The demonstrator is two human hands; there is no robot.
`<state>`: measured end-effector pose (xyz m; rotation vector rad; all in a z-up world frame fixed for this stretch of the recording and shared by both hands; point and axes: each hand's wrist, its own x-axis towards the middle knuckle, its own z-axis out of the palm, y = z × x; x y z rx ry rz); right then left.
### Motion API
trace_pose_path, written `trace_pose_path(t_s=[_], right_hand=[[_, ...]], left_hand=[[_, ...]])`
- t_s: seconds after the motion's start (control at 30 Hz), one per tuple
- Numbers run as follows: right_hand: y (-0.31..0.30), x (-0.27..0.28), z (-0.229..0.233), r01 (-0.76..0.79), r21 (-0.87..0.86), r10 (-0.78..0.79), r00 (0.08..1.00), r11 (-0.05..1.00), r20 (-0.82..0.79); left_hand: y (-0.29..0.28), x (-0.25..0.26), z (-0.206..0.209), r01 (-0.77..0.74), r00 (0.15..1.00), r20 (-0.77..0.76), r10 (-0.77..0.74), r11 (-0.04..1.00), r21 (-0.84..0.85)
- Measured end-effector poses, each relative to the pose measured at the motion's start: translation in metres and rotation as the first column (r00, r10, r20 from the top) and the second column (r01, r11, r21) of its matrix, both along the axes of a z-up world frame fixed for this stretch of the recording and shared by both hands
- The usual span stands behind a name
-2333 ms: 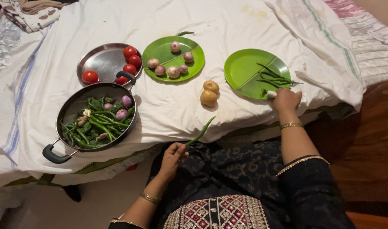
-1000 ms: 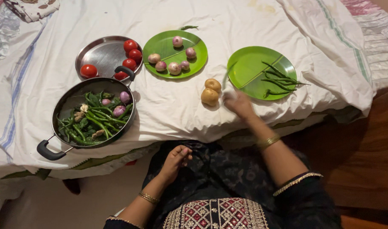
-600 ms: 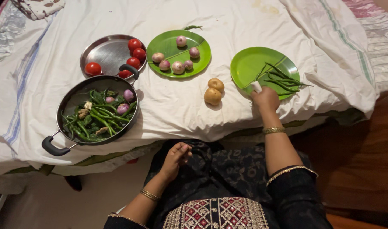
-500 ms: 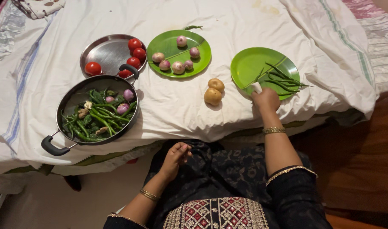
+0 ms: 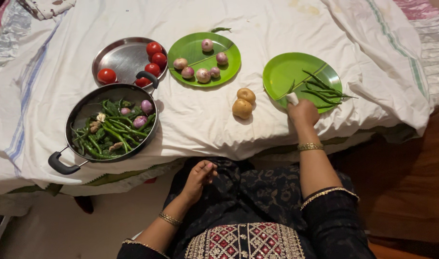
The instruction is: The person wipes green beans with a white cloth one by one while sitting on a bed and places the cleaned beans onto a green plate.
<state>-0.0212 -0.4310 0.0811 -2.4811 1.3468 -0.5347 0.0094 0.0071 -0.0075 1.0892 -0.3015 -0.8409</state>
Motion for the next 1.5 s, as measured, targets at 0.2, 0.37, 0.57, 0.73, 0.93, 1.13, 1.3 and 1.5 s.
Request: trace_pose_path(t_s=[0.2,0.37,0.57,0.73,0.93,1.13,1.3,1.5], right_hand=[[0.011,-0.014,0.048,0.027,0.143,-0.062,0.967,0.989,0.249],[0.015,-0.034,0.077,-0.041,0.190,-0.053,0.883,0.981,0.466],[0.001,-0.054,0.070,-0.294,-0.417,0.451,0.820,0.860,0.352],[0.025,-0.060,0.073,-0.364,-0.088,0.328,0.673,0.927,0.664],[0.017,-0.052,0.059,-0.427,-0.118,0.392,0.641,0.897,0.660],[0.013,-0.048,0.045,-0.485,-0.032,0.369,0.620,0.874,0.693],[0.026,-0.049,0.055,-0.490,-0.001,0.347,0.616,0.872,0.708],[0.032,-0.051,0.061,-0.423,-0.033,0.352,0.704,0.905,0.617]], left_hand=[[0.003,0.013,-0.010,-0.085,0.996,0.021,0.084,0.996,0.032],[0.016,0.039,0.007,-0.233,0.943,0.248,0.221,0.972,0.020],[0.058,0.058,0.085,-0.741,0.417,0.843,0.340,0.665,0.098],[0.093,0.071,0.132,-0.876,-0.163,0.973,0.161,0.430,-0.218],[0.135,0.102,0.127,-0.974,-0.165,0.984,-0.073,0.166,-0.151],[0.137,0.130,0.108,-0.957,0.249,0.959,-0.134,0.119,0.265],[0.126,0.145,0.095,-0.946,0.319,0.937,-0.140,0.012,0.324],[0.123,0.154,0.076,-0.954,0.299,0.946,-0.123,-0.077,0.291]])
